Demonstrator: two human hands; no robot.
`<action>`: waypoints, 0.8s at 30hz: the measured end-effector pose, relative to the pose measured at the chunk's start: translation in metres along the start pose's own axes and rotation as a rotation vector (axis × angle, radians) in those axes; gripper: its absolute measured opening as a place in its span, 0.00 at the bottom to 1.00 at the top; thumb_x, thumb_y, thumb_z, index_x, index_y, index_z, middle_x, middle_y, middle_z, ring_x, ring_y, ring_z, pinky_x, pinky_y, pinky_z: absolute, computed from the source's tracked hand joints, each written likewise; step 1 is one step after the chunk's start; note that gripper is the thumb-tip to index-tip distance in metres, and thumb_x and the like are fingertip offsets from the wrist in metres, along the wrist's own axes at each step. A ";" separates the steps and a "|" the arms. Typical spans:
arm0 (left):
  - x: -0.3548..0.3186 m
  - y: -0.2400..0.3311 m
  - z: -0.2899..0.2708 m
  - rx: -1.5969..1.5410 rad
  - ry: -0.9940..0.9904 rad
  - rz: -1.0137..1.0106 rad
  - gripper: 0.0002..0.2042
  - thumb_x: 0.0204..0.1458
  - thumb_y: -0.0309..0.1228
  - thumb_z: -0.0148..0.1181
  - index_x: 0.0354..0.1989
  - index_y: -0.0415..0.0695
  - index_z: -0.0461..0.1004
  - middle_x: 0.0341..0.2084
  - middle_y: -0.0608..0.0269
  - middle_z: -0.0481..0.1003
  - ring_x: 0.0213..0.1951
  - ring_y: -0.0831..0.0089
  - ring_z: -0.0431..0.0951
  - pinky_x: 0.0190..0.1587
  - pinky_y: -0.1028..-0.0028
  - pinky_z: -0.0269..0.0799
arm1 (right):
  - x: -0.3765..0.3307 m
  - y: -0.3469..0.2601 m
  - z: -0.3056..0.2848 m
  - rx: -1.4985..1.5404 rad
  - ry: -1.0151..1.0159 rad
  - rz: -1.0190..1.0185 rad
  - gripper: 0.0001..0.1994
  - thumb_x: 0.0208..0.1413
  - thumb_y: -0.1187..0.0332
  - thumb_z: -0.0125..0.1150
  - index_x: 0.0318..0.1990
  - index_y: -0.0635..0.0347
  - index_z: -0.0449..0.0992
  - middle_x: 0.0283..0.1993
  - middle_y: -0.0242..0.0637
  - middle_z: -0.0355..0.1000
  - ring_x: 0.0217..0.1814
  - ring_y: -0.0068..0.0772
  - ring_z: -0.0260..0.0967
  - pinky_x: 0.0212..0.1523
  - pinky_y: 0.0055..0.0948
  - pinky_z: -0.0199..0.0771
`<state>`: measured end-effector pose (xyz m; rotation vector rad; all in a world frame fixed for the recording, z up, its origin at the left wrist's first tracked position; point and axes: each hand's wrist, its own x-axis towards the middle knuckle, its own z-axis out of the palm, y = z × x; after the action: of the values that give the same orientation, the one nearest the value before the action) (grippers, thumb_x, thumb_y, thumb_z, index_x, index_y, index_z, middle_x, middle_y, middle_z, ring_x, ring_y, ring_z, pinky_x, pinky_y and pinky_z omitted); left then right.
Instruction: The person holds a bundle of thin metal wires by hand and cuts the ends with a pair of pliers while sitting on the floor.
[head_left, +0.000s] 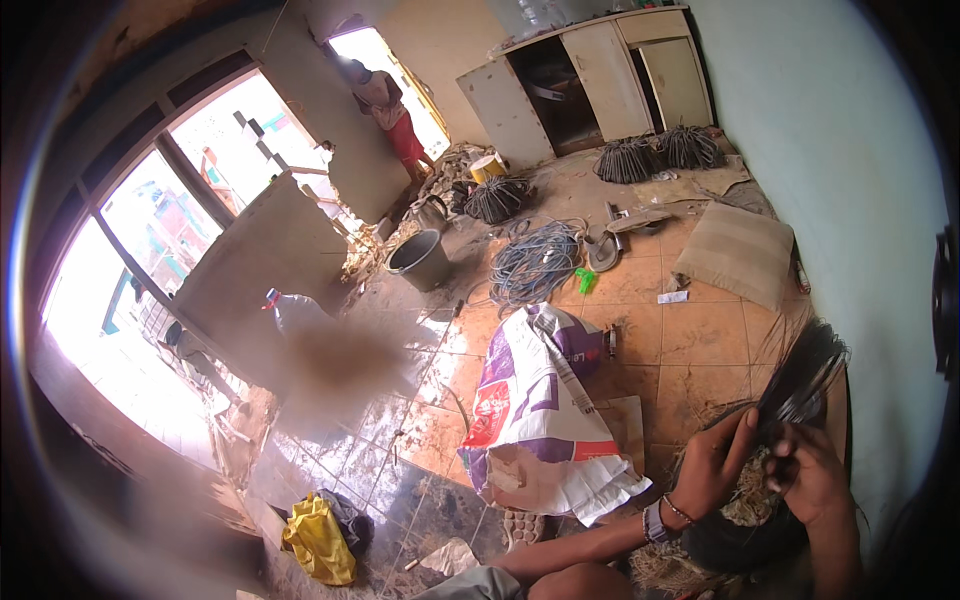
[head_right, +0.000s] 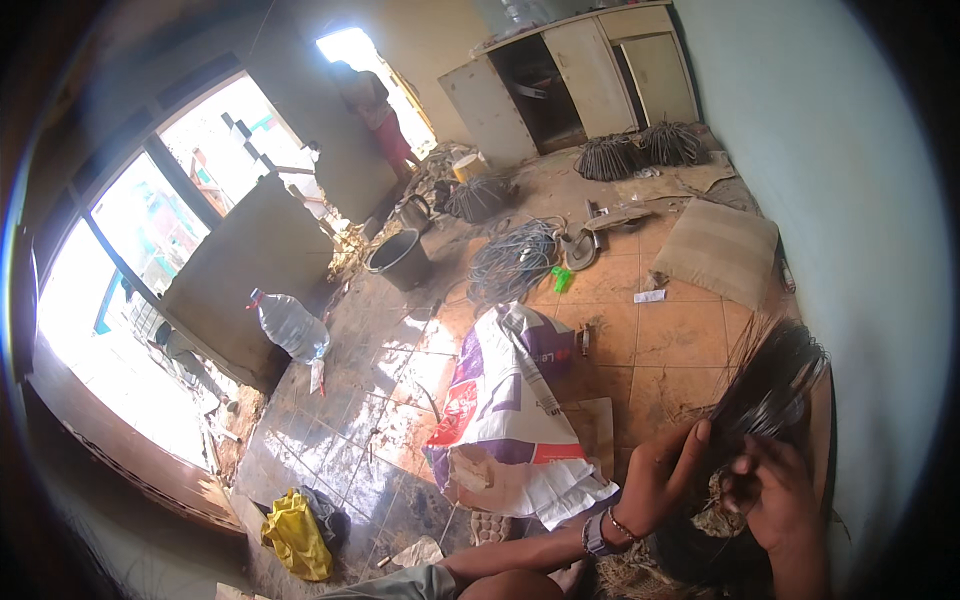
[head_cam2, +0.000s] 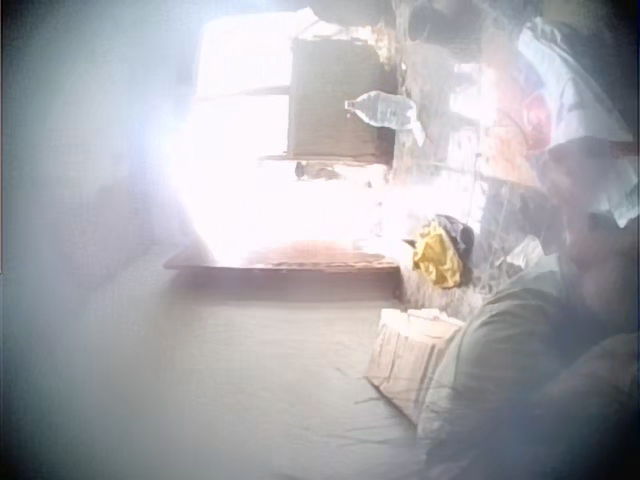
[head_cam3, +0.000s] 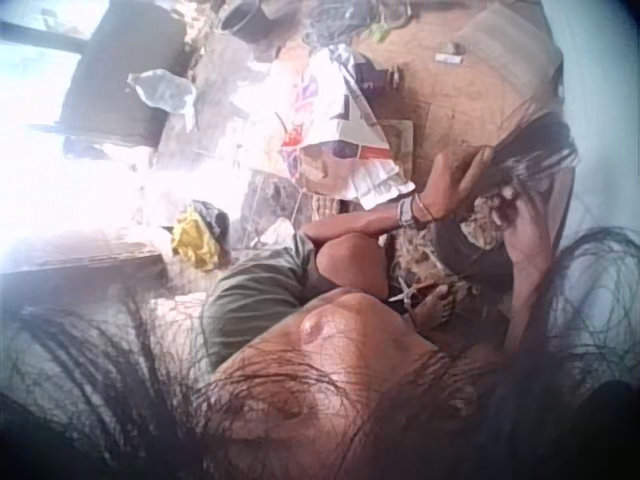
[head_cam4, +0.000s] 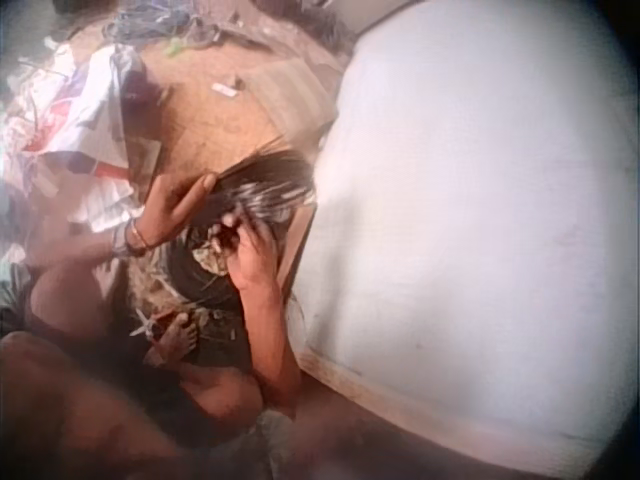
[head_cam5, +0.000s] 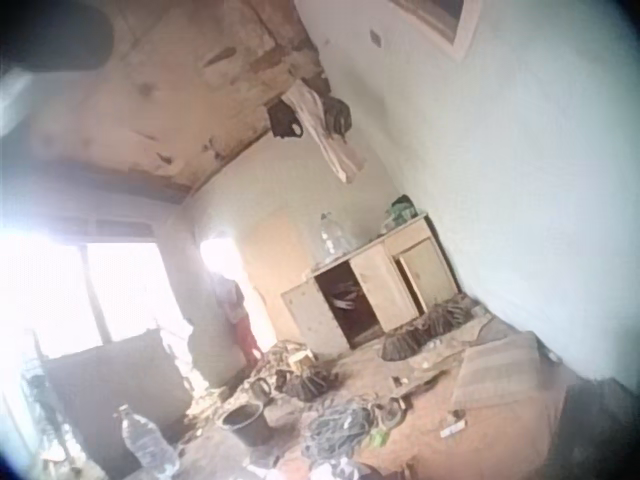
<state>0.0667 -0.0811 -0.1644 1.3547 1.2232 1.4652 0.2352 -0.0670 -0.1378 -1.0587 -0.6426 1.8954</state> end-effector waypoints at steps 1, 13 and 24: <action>-0.001 -0.001 0.000 -0.008 0.011 0.020 0.15 0.67 0.37 0.52 0.45 0.35 0.76 0.18 0.60 0.68 0.25 0.83 0.64 0.27 0.74 0.67 | 0.006 0.013 -0.008 -0.295 -0.036 -0.099 0.09 0.62 0.65 0.59 0.38 0.62 0.76 0.27 0.29 0.71 0.27 0.31 0.72 0.27 0.28 0.70; 0.004 -0.014 0.020 0.043 0.004 0.078 0.15 0.67 0.36 0.52 0.46 0.35 0.76 0.20 0.50 0.72 0.20 0.74 0.65 0.28 0.71 0.69 | 0.004 -0.018 -0.032 -0.037 -0.201 -0.254 0.09 0.64 0.71 0.57 0.47 0.68 0.73 0.45 0.41 0.75 0.42 0.28 0.74 0.42 0.31 0.74; 0.006 0.002 0.028 0.092 -0.063 0.020 0.15 0.66 0.34 0.52 0.49 0.33 0.75 0.24 0.41 0.74 0.28 0.53 0.78 0.33 0.66 0.72 | -0.026 -0.044 -0.015 -0.559 -0.359 -0.286 0.09 0.64 0.67 0.53 0.37 0.63 0.74 0.26 0.29 0.71 0.28 0.34 0.71 0.33 0.35 0.72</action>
<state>0.0942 -0.0718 -0.1621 1.4673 1.2534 1.3834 0.2743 -0.0667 -0.1014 -0.8913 -1.5112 1.6986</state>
